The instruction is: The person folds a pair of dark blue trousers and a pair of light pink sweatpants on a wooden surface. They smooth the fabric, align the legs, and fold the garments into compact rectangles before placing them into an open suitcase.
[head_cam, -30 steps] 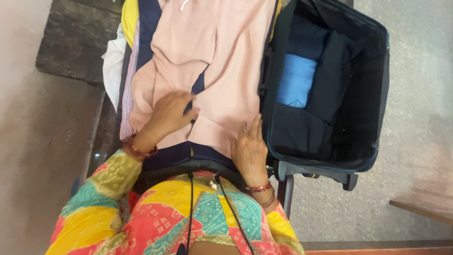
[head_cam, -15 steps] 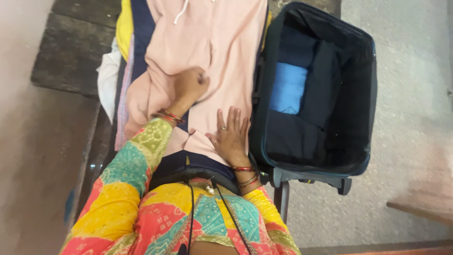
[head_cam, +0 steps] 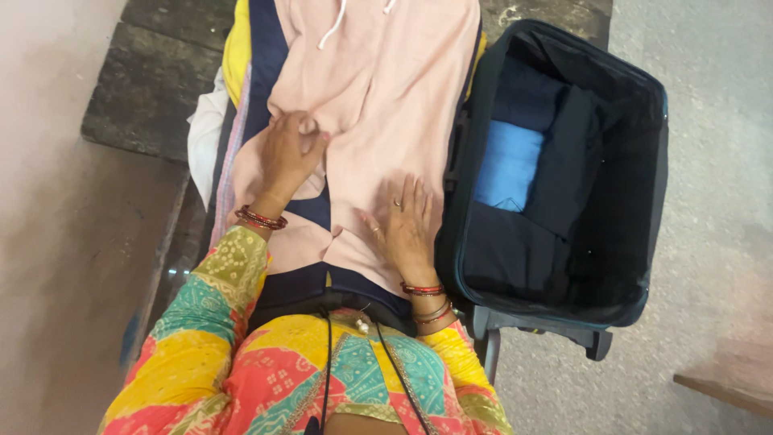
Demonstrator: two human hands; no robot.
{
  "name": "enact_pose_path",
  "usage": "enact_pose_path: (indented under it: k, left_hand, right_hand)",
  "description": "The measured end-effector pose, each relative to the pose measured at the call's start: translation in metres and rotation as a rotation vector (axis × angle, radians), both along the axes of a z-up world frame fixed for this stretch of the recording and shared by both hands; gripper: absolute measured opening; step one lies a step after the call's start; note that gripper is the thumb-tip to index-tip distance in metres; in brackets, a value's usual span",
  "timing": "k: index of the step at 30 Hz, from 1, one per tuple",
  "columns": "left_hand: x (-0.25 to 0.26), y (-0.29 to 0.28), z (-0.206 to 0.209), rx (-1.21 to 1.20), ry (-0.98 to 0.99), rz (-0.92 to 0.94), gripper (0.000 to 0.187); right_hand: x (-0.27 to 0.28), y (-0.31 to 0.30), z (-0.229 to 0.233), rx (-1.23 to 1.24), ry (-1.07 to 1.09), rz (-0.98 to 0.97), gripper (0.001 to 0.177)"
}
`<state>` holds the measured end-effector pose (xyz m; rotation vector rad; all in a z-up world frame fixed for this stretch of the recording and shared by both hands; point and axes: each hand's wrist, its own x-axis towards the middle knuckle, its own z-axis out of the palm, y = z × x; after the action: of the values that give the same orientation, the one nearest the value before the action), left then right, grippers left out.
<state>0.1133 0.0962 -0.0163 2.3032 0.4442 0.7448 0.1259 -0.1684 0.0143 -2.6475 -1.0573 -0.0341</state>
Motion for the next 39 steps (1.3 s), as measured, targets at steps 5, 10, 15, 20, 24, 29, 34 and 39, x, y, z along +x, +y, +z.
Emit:
enact_pose_path:
  k: [5, 10, 15, 20, 24, 29, 34, 39]
  left_hand:
    - [0.006, 0.020, -0.032, 0.170, 0.013, 0.085, 0.063]
    - [0.016, 0.036, -0.054, 0.170, -0.072, 0.207, 0.071]
    - [0.031, 0.055, -0.046, -0.355, 0.309, 0.234, 0.057]
    - [0.030, 0.078, -0.026, 0.001, 0.211, 0.053, 0.046]
    - [0.018, 0.089, -0.024, -0.367, -0.064, 0.294, 0.053]
    - [-0.018, 0.083, -0.025, -0.180, 0.406, 0.053, 0.073]
    - [-0.054, 0.068, 0.009, -0.259, 0.746, -0.175, 0.069]
    - [-0.075, 0.064, 0.024, -0.238, 0.396, -0.389, 0.066]
  right_hand:
    - [0.008, 0.023, -0.004, 0.168, 0.003, 0.038, 0.083]
    - [0.010, 0.028, -0.021, 0.090, -0.106, 0.038, 0.076]
    - [0.009, 0.025, -0.021, 0.106, -0.083, 0.028, 0.075]
    - [0.009, 0.025, -0.018, 0.098, -0.093, 0.035, 0.075]
    - [0.008, 0.025, -0.019, 0.097, -0.093, 0.030, 0.074]
    - [0.008, 0.024, -0.018, 0.100, -0.088, 0.044, 0.074]
    - [0.010, 0.026, -0.019, 0.105, -0.084, 0.035, 0.074]
    - [0.008, 0.025, -0.019, 0.090, -0.081, 0.036, 0.074]
